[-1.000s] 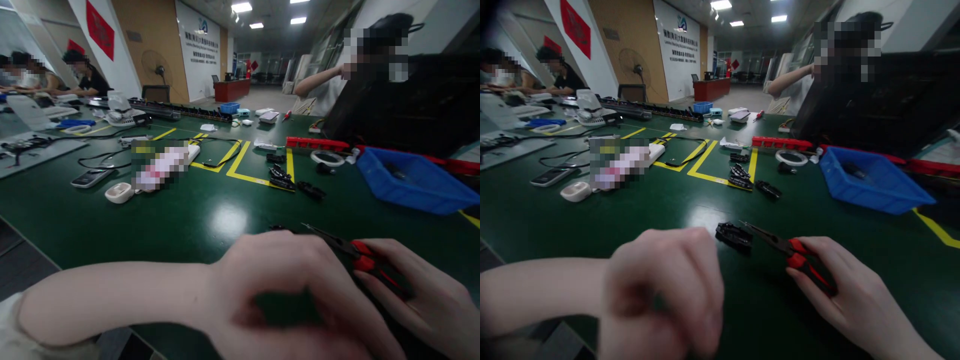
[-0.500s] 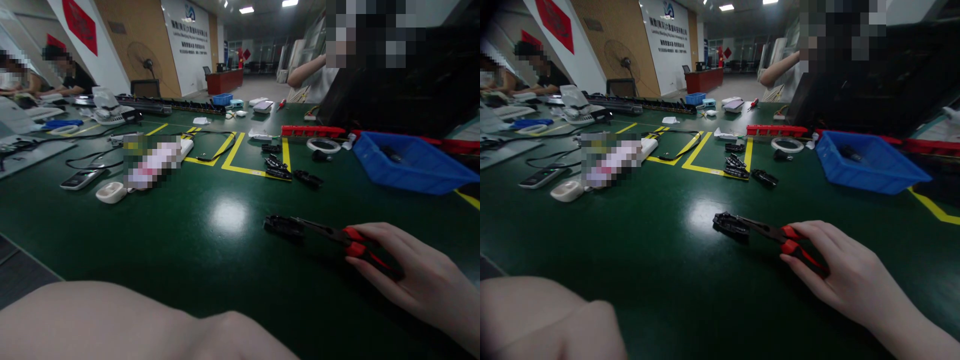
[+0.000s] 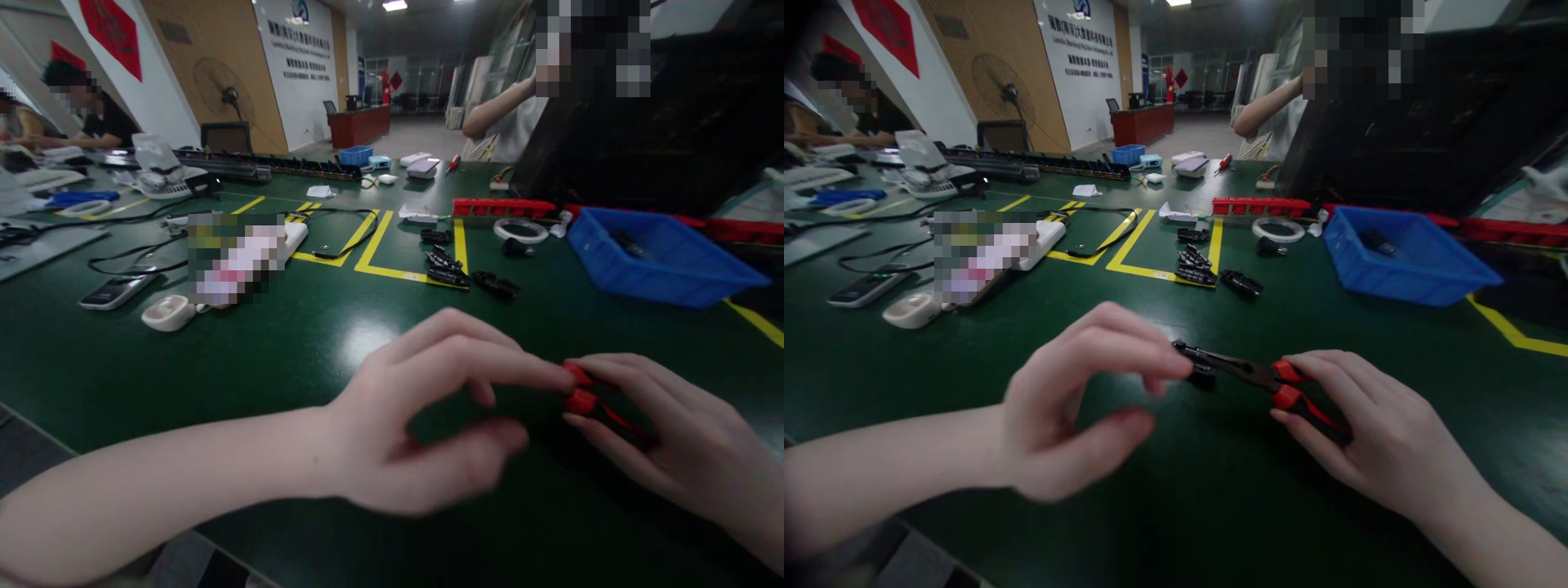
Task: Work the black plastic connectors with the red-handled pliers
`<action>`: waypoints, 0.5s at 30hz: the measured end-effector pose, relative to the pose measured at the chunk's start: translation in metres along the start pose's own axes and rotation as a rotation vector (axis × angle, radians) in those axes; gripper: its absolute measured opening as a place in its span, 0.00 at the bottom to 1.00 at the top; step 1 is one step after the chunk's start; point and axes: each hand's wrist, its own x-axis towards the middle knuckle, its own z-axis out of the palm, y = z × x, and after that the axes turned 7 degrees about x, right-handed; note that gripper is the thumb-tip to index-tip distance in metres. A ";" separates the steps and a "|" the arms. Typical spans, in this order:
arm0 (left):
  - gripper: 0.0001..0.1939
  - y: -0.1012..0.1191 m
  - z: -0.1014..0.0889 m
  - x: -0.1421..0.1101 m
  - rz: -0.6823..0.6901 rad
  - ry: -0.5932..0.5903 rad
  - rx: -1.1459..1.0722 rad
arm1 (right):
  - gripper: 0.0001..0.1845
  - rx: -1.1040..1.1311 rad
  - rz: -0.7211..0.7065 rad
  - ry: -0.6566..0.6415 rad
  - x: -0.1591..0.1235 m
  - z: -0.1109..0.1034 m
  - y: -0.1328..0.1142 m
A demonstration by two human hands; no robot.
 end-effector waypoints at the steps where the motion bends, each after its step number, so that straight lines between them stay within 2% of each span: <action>1: 0.11 -0.014 0.001 0.004 -0.003 0.000 0.002 | 0.22 0.002 0.001 -0.006 0.000 0.000 -0.001; 3: 0.09 -0.037 0.004 0.009 -0.042 -0.069 0.050 | 0.21 0.003 -0.010 -0.013 0.001 0.000 -0.002; 5: 0.08 -0.050 0.008 0.010 -0.051 -0.107 0.110 | 0.20 0.002 -0.029 -0.018 0.002 0.001 -0.003; 9: 0.07 -0.057 0.016 0.006 -0.080 -0.147 0.151 | 0.19 0.029 -0.012 -0.033 0.005 0.002 -0.006; 15: 0.08 -0.066 0.022 0.003 -0.187 -0.178 -0.022 | 0.20 0.116 0.072 -0.054 0.005 0.005 -0.007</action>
